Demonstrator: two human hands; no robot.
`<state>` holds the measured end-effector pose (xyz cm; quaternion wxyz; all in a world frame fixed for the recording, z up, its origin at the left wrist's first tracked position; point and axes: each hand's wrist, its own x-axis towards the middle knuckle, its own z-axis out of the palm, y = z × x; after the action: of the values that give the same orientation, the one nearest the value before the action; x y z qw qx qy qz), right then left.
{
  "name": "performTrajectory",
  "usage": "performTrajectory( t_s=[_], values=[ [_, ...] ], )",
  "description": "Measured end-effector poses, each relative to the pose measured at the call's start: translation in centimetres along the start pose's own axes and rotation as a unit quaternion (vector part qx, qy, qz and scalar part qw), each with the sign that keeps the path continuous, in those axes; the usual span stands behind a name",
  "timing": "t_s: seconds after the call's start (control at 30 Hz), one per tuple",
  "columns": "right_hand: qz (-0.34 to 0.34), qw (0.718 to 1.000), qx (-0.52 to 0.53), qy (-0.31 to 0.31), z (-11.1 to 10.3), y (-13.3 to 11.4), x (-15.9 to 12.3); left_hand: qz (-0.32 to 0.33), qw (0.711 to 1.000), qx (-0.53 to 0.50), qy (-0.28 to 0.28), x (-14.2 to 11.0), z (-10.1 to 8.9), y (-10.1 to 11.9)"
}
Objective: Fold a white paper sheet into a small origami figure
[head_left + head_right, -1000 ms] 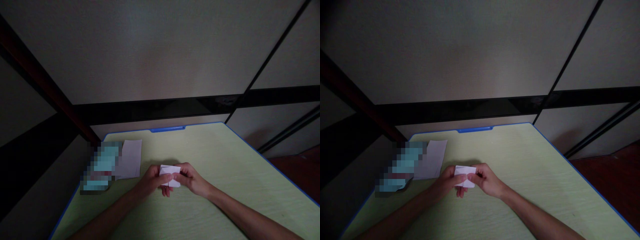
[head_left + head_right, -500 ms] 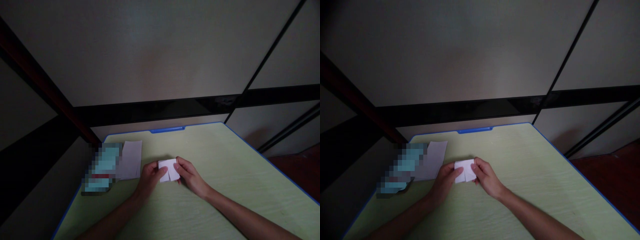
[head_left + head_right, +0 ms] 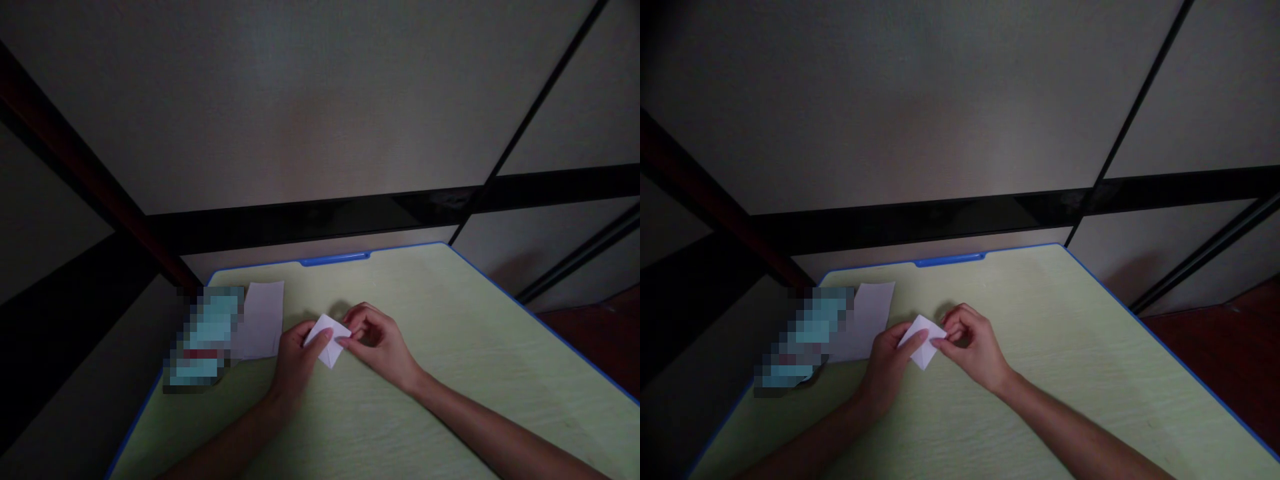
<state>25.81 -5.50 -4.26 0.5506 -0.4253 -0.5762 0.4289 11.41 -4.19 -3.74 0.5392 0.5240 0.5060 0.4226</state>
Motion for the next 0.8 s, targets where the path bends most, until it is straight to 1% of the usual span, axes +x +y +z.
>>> performTrajectory(
  t_s=[0.07,0.2,0.27,0.37,0.57,0.67,0.8],
  values=[
    [-0.021,1.000,-0.023,-0.002,0.0,0.1,0.0,-0.013,1.000,-0.010,-0.018,0.0,0.1,0.2],
    [-0.055,0.997,-0.039,0.041,-0.1,-0.1,0.2,-0.049,0.994,-0.030,-0.092,-0.2,0.3,0.9],
    [-0.066,0.996,-0.046,0.047,-0.2,-0.2,0.3,-0.057,0.992,-0.025,-0.111,-0.2,0.3,1.2],
    [-0.061,0.997,-0.040,0.032,-0.2,-0.2,0.3,-0.058,0.992,-0.021,-0.111,-0.2,0.3,1.1],
    [-0.027,0.999,0.020,-0.023,-0.1,0.0,0.2,-0.047,0.994,-0.035,-0.094,0.0,0.2,0.2],
    [-0.021,0.999,0.033,-0.028,-0.1,0.0,0.4,-0.048,0.994,-0.028,-0.096,-0.1,0.2,0.3],
    [-0.006,0.999,0.026,-0.017,-0.1,0.1,0.4,-0.051,0.994,-0.017,-0.097,-0.2,0.3,0.5]
  ],
)
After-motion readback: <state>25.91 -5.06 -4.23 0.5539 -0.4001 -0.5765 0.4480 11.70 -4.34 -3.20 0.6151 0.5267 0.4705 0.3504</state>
